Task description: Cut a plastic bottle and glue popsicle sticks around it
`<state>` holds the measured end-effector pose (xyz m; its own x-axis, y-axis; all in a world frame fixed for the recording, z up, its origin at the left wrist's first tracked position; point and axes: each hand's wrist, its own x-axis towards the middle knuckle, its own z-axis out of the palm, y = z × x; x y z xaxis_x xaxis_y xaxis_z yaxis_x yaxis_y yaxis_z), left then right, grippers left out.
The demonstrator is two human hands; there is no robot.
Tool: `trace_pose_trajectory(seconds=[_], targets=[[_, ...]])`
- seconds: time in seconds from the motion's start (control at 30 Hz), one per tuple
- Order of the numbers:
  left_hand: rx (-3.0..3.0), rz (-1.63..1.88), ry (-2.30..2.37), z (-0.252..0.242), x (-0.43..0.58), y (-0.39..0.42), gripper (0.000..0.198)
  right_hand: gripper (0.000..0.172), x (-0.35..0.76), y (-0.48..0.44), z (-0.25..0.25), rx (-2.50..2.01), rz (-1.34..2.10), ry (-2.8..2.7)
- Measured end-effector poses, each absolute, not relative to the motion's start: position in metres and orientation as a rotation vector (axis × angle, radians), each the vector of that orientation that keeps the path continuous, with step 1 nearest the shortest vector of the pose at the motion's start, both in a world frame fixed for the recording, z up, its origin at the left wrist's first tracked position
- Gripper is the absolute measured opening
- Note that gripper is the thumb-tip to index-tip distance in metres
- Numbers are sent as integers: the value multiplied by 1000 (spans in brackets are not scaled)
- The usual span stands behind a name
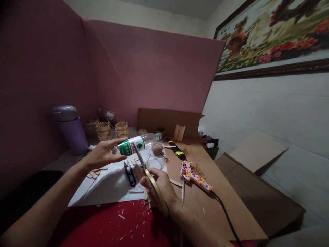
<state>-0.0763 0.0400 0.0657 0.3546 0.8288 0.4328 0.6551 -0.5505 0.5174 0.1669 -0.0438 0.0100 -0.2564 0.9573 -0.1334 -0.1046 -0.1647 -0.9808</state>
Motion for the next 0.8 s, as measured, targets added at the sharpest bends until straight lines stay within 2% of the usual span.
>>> trace_pose_trajectory(seconds=[0.27, 0.43, 0.8], targets=[[2486, 903, 1369, 70, -76, 36, 69, 79, 165, -48, 22, -1132, 1580, -1168], [2539, 875, 1423, 71, -72, 34, 70, 70, 165, -42, 17, -1122, 1661, -1102], [2484, 917, 1393, 70, -70, 34, 67, 69, 167, -47, 10, -1016, 1586, -1181]])
